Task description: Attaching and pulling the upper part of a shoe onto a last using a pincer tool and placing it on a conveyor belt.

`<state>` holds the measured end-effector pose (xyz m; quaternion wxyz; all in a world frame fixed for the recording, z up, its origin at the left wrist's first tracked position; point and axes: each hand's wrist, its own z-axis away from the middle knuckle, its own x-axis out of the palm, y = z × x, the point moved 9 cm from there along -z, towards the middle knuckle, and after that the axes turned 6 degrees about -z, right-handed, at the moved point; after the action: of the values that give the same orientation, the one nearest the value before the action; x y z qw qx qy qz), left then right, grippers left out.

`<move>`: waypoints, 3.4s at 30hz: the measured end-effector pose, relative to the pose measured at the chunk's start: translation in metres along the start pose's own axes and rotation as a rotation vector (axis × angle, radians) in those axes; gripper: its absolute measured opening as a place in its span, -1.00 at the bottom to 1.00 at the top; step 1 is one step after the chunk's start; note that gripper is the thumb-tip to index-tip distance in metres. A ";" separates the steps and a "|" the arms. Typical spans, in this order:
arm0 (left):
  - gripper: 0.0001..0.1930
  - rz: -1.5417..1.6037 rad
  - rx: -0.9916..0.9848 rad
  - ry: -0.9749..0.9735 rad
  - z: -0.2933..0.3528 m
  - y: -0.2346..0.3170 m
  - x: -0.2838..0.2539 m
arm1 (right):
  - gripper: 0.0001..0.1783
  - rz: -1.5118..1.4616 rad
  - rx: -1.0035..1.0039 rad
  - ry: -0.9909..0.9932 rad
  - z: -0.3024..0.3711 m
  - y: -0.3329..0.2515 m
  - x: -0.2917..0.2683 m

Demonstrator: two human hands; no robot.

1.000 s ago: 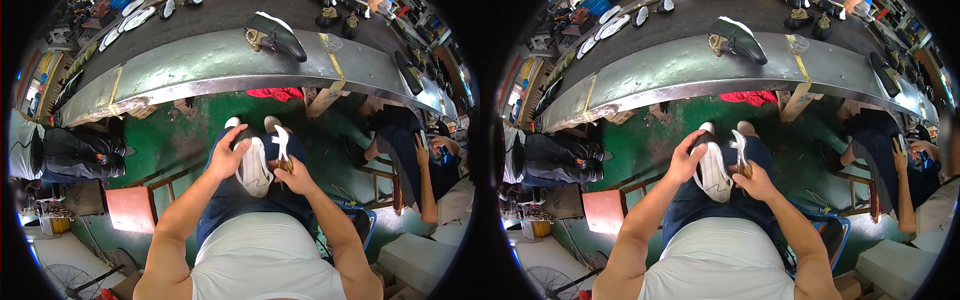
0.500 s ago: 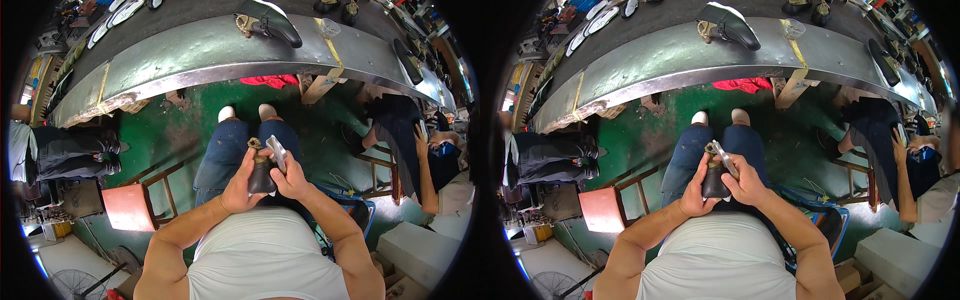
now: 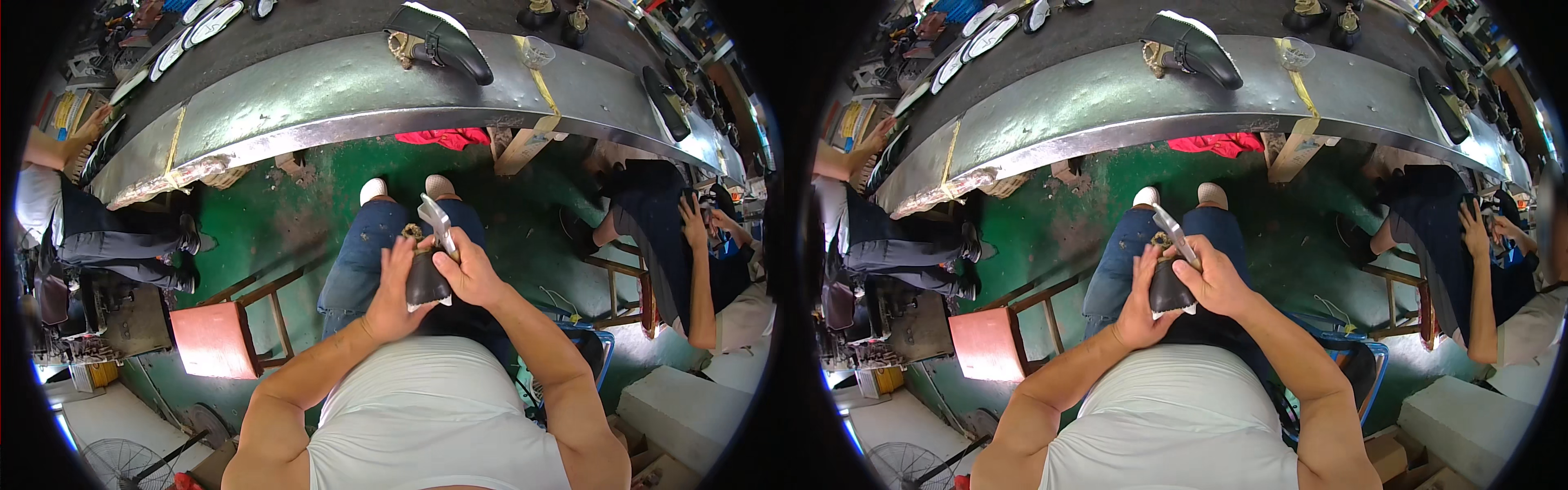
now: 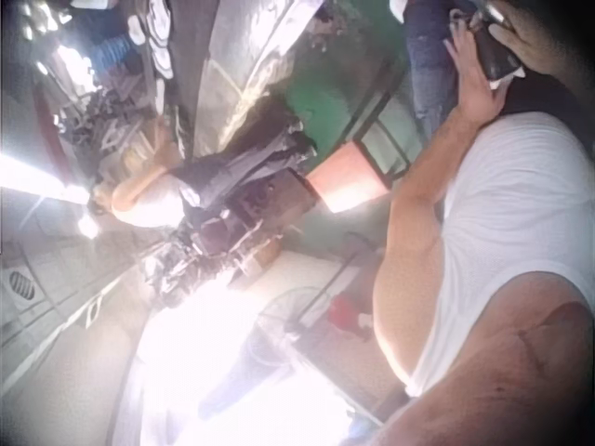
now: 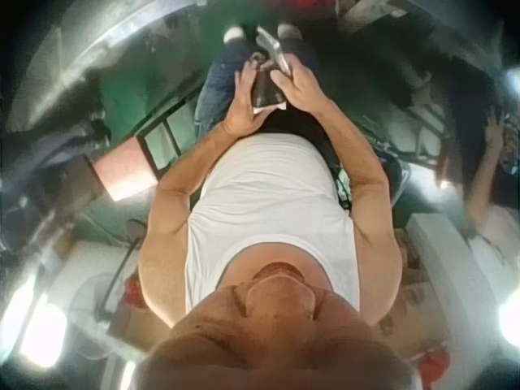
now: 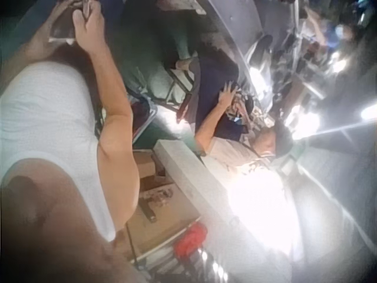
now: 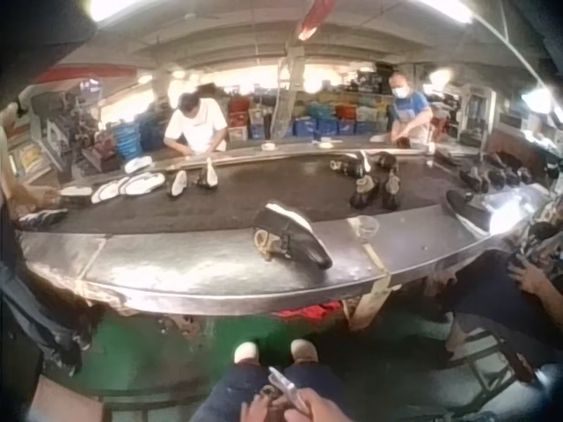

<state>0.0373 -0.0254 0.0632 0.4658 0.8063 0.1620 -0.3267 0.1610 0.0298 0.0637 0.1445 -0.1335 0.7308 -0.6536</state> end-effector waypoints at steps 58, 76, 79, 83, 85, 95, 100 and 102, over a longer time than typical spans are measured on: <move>-0.02 0.744 -0.708 -0.451 0.039 -0.075 0.084 | -0.76 1.140 0.150 -0.645 0.044 0.004 -0.006; -0.20 1.607 -0.952 -0.346 0.021 -0.031 0.073 | -0.69 0.971 0.681 -1.014 0.037 0.004 0.005; -0.23 1.351 -1.330 -0.048 0.048 -0.068 0.087 | -0.69 0.862 0.601 -0.882 0.039 0.030 0.007; -0.27 0.814 -1.409 0.071 0.061 -0.103 0.084 | -0.67 0.715 0.421 -0.575 0.054 0.056 0.021; -0.29 0.664 -1.290 0.080 0.058 -0.120 0.083 | -0.65 0.623 0.436 -0.302 0.064 0.057 0.028; -0.50 0.157 -0.784 -0.056 0.022 -0.096 0.062 | -0.65 0.896 0.154 -0.190 0.037 0.030 -0.020; -0.50 0.006 -0.432 -0.058 0.002 -0.072 0.051 | -0.70 0.818 0.399 -0.197 0.057 0.068 -0.031; -0.44 -0.094 -0.376 -0.338 0.000 -0.066 0.064 | -0.72 0.782 0.433 -0.171 0.060 0.074 -0.046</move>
<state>0.0473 0.0056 -0.0229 0.6122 0.6310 0.1770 -0.4424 0.2264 0.0007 -0.0145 0.4649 0.1322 0.5584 -0.6743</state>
